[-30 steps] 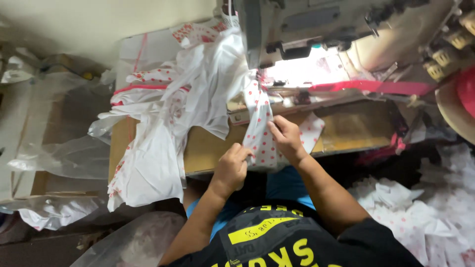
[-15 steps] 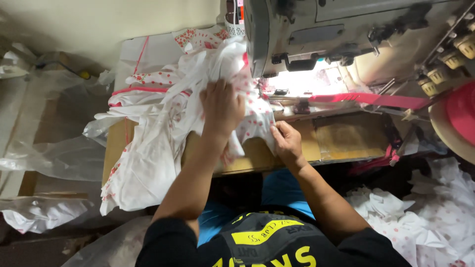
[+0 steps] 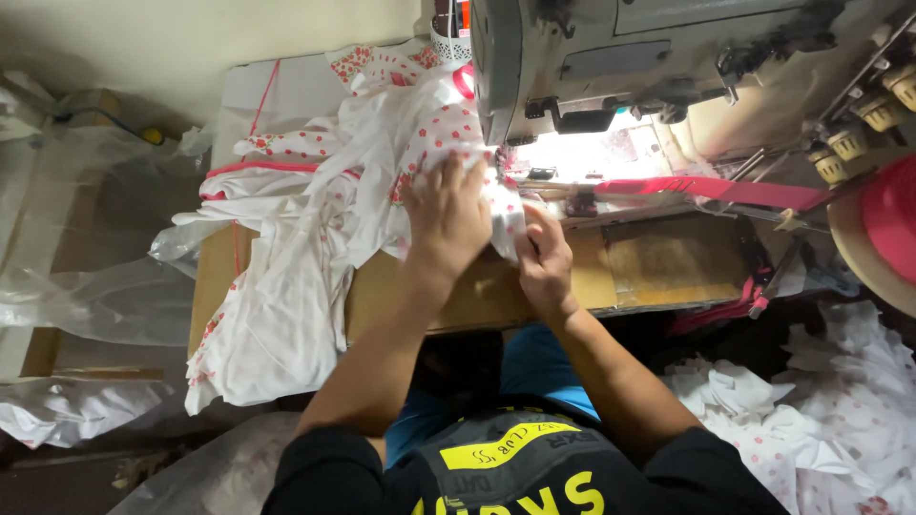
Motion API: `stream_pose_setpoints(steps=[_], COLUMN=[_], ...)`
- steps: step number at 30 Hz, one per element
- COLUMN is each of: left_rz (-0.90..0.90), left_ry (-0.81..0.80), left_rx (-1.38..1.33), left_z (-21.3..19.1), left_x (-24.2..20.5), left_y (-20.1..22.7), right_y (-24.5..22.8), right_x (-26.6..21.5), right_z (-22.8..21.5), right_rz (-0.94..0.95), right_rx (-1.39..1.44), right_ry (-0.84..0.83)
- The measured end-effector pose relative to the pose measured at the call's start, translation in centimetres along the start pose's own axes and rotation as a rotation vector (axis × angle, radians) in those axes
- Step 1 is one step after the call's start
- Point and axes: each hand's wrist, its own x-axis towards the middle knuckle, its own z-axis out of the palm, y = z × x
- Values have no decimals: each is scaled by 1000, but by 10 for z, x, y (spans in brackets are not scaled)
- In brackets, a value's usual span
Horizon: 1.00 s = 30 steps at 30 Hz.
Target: Picking up, unfolding, and arranging fabric garments on a sewing table
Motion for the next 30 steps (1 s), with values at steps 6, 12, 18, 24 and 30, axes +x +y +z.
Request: stream_pose_setpoints(steps=[6, 12, 18, 24, 30], left_rz=[-22, 6, 341, 685, 382], left_ry=[-47, 118, 566, 191, 78], left_rx=[-91, -6, 159, -52, -284], left_z=[84, 129, 127, 4, 17], left_x=[86, 137, 28, -109, -80], left_y=[-56, -108, -140, -23, -52], right_y=[-40, -27, -40, 1, -61], right_x=[27, 15, 2, -20, -39], right_z=[9, -5, -13, -10, -59], right_rz=[-121, -73, 31, 752, 779], right_rx=[-306, -458, -62, 602, 370], right_ry=[-64, -149, -231, -413, -522])
